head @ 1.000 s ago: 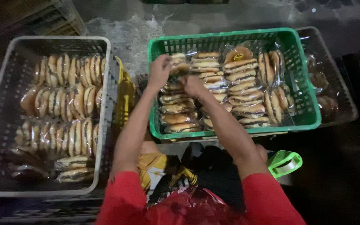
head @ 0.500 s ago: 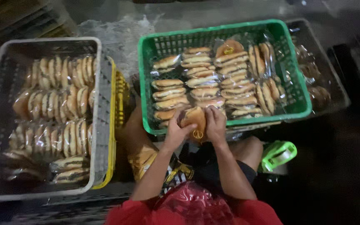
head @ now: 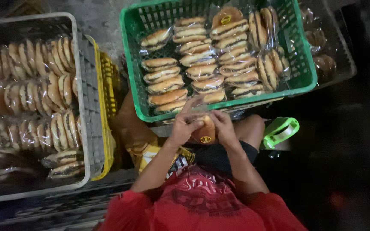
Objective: The person, sitting on the floor, takes individual plastic-wrapped sandwiches from a crate and places them into another green crate, using a tape dispenser to seal the bags before putting them in the crate.
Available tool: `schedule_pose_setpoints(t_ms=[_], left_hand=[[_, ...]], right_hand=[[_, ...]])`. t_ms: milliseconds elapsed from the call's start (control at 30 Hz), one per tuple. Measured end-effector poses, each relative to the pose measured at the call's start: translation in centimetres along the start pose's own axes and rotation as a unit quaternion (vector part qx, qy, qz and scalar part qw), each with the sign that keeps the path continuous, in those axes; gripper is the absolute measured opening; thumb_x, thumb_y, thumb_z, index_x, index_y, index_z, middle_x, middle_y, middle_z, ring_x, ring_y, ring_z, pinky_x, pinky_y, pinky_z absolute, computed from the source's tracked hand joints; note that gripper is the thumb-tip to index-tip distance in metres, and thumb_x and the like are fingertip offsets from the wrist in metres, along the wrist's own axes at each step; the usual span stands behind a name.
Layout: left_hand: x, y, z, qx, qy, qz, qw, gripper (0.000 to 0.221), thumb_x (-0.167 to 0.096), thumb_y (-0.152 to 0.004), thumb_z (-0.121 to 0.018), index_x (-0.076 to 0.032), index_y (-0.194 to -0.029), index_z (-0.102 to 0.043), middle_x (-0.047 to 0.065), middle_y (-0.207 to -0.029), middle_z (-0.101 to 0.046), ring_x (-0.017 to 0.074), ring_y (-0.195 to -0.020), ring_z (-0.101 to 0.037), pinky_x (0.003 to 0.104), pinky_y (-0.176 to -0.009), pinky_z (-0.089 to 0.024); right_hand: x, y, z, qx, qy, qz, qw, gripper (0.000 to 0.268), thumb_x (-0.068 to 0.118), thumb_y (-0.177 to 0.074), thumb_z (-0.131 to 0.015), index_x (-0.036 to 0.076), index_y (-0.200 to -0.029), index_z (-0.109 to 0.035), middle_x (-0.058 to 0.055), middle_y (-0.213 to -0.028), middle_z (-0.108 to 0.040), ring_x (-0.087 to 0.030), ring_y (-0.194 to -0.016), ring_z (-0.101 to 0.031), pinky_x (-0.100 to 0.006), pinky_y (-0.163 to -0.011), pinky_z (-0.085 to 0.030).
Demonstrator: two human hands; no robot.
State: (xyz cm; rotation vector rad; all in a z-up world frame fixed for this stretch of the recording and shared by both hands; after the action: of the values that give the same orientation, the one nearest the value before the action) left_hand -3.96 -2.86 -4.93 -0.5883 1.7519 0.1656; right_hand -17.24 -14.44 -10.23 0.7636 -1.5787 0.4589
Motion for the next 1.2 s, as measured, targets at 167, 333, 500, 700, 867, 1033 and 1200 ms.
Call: schedule_pose_setpoints(t_ms=[167,333,500,700,867,1033,1200], left_hand=[[-1.2,-0.7,-0.7,-0.028,-0.082,0.006,0.996,0.041,-0.005,-0.095,-0.075,-0.012,-0.134,-0.065,0.002,-0.102,-0.067,0.0134,-0.094,-0.060,0.028,-0.085,-0.049],[-0.5,-0.3,-0.2,-0.067,-0.115,-0.018,0.991,0.006,-0.007,-0.109,-0.062,-0.001,-0.108,-0.064,0.000,-0.103,-0.062,0.0104,-0.099,-0.060,0.026,-0.091,-0.050],[3.4,-1.1,-1.6,-0.064,0.161,0.216,0.961,0.014,-0.012,-0.098,-0.062,-0.003,-0.109,-0.063,0.002,-0.096,-0.065,0.0104,-0.086,-0.063,0.027,-0.077,-0.053],[-0.5,-0.7,-3.9,-0.046,-0.165,-0.028,0.985,0.017,-0.012,-0.097,-0.071,0.001,-0.106,-0.067,0.008,-0.103,-0.067,0.0189,-0.092,-0.065,0.032,-0.082,-0.053],[0.1,-0.6,-4.8,-0.120,-0.191,0.057,0.973,0.014,-0.011,-0.097,-0.074,-0.001,-0.106,-0.073,0.009,-0.101,-0.075,0.0221,-0.091,-0.074,0.034,-0.083,-0.058],[-0.9,-0.4,-5.4,-0.198,-0.106,0.061,0.972,0.029,-0.014,-0.091,-0.074,-0.001,-0.113,-0.062,0.009,-0.102,-0.074,0.0213,-0.094,-0.073,0.033,-0.081,-0.059],[-2.6,-1.8,-6.2,-0.094,-0.217,-0.087,0.968,0.024,-0.012,-0.091,-0.076,0.003,-0.105,-0.064,0.017,-0.108,-0.062,0.0262,-0.096,-0.069,0.033,-0.080,-0.059]], right_hand=[[7.1,1.6,-1.5,-0.011,0.106,0.171,0.980,0.019,0.011,-0.098,-0.066,-0.005,-0.107,-0.066,-0.006,-0.104,-0.059,-0.016,-0.099,-0.060,-0.026,-0.087,-0.049],[8.4,1.2,-1.7,-0.012,0.129,0.171,0.977,0.013,0.005,-0.090,-0.073,-0.006,-0.095,-0.070,-0.006,-0.100,-0.063,-0.017,-0.097,-0.060,-0.028,-0.089,-0.048],[5.8,1.7,-0.5,0.023,0.003,0.095,0.995,0.008,0.003,-0.092,-0.070,-0.006,-0.091,-0.071,-0.007,-0.096,-0.063,-0.017,-0.092,-0.059,-0.030,-0.084,-0.047],[4.5,2.4,1.8,-0.080,0.067,0.082,0.991,0.004,0.000,-0.094,-0.069,-0.003,-0.094,-0.070,-0.007,-0.095,-0.068,-0.013,-0.088,-0.061,-0.024,-0.080,-0.050],[5.7,3.7,1.6,-0.149,0.058,0.195,0.968,0.018,-0.004,-0.097,-0.071,0.005,-0.105,-0.057,-0.005,-0.108,-0.060,-0.012,-0.094,-0.059,-0.023,-0.083,-0.050],[8.7,4.0,0.5,-0.084,0.263,0.186,0.943,0.030,-0.004,-0.091,-0.074,-0.004,-0.120,-0.067,-0.009,-0.108,-0.061,-0.017,-0.093,-0.059,-0.026,-0.081,-0.049],[7.9,3.3,1.4,-0.111,0.201,0.194,0.954,0.008,-0.001,-0.094,-0.072,-0.002,-0.102,-0.068,-0.010,-0.118,-0.054,-0.019,-0.106,-0.062,-0.029,-0.090,-0.053]])
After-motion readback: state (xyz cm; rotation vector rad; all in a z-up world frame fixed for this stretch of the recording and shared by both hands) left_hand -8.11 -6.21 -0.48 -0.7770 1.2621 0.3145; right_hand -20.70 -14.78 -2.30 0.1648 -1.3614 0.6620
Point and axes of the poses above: each hand's wrist, its own y-axis away from the middle knuckle, its own z-axis out of the back of the hand, x = y × z, the point moved 5 cm from there along -y, towards the middle knuckle
